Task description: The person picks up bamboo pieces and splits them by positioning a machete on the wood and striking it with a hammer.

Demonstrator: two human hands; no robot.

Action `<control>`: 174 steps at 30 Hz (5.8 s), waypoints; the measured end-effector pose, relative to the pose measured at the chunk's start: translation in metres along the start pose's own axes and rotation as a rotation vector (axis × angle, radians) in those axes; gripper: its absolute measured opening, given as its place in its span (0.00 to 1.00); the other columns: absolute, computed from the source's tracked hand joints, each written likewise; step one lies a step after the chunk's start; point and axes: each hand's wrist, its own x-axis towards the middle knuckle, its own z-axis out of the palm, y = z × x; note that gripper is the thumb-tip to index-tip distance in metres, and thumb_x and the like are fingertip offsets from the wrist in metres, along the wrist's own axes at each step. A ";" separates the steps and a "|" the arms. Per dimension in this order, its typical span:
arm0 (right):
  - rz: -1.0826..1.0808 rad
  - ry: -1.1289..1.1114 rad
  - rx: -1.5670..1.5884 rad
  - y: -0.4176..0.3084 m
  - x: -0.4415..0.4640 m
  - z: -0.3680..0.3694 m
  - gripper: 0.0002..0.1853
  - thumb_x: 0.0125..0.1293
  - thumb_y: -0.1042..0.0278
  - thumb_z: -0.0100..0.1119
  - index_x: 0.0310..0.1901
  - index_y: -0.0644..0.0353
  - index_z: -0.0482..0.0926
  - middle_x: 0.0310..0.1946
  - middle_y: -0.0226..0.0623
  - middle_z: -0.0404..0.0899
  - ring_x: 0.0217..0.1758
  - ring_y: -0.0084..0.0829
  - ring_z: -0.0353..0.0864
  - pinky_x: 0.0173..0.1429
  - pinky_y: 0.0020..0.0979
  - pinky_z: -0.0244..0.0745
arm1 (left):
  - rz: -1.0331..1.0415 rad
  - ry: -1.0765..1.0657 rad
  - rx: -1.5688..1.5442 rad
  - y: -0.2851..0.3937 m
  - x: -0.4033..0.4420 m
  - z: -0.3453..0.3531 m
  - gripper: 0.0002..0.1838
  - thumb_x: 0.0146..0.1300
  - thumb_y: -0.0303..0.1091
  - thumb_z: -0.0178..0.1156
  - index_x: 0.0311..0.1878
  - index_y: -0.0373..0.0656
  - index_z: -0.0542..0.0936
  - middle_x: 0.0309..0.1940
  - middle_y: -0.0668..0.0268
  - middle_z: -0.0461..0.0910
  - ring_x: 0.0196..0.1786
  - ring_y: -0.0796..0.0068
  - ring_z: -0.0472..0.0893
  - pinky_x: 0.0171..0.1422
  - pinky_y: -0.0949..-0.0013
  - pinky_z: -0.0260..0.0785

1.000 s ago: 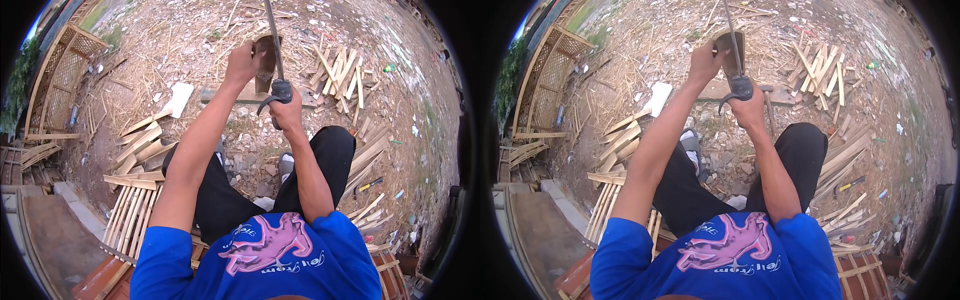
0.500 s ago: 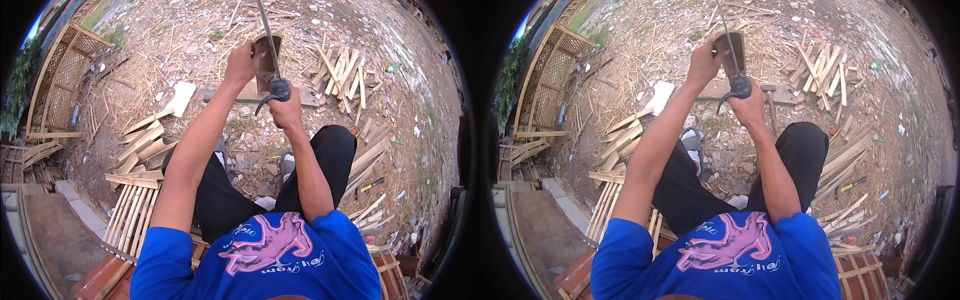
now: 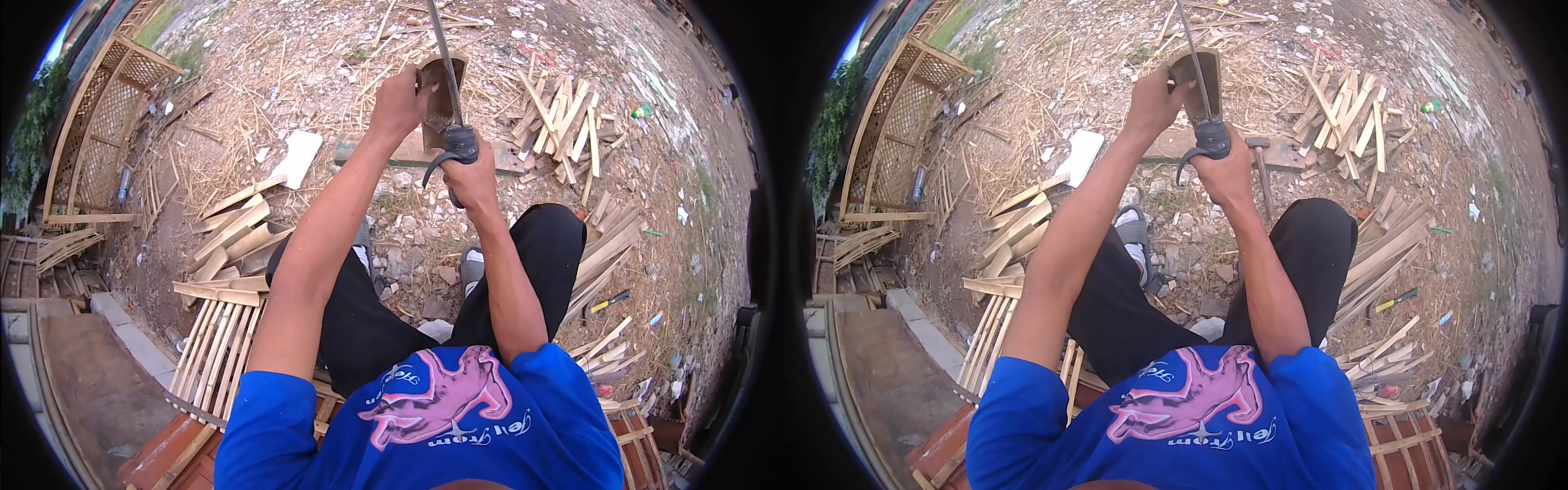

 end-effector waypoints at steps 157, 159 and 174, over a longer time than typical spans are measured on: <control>-0.042 0.010 -0.200 0.007 0.010 0.014 0.18 0.48 0.66 0.72 0.39 0.65 0.79 0.29 0.37 0.81 0.32 0.29 0.78 0.41 0.32 0.73 | -0.153 -0.309 -0.037 -0.029 0.004 -0.017 0.34 0.54 0.45 0.75 0.60 0.37 0.76 0.55 0.51 0.81 0.62 0.56 0.78 0.62 0.58 0.74; -0.003 0.006 -0.202 -0.009 0.006 0.015 0.18 0.49 0.64 0.72 0.40 0.65 0.79 0.30 0.37 0.81 0.32 0.29 0.79 0.41 0.32 0.73 | -0.201 -0.238 -0.170 -0.033 0.010 -0.017 0.32 0.53 0.44 0.74 0.58 0.38 0.78 0.50 0.52 0.83 0.55 0.56 0.82 0.57 0.59 0.75; -0.169 0.010 -0.072 0.016 0.016 0.022 0.11 0.55 0.75 0.69 0.35 0.62 0.74 0.19 0.28 0.74 0.16 0.19 0.70 0.21 0.25 0.65 | -0.155 -0.132 -0.140 -0.019 0.007 -0.011 0.20 0.61 0.42 0.69 0.52 0.40 0.82 0.46 0.53 0.85 0.46 0.63 0.85 0.49 0.63 0.76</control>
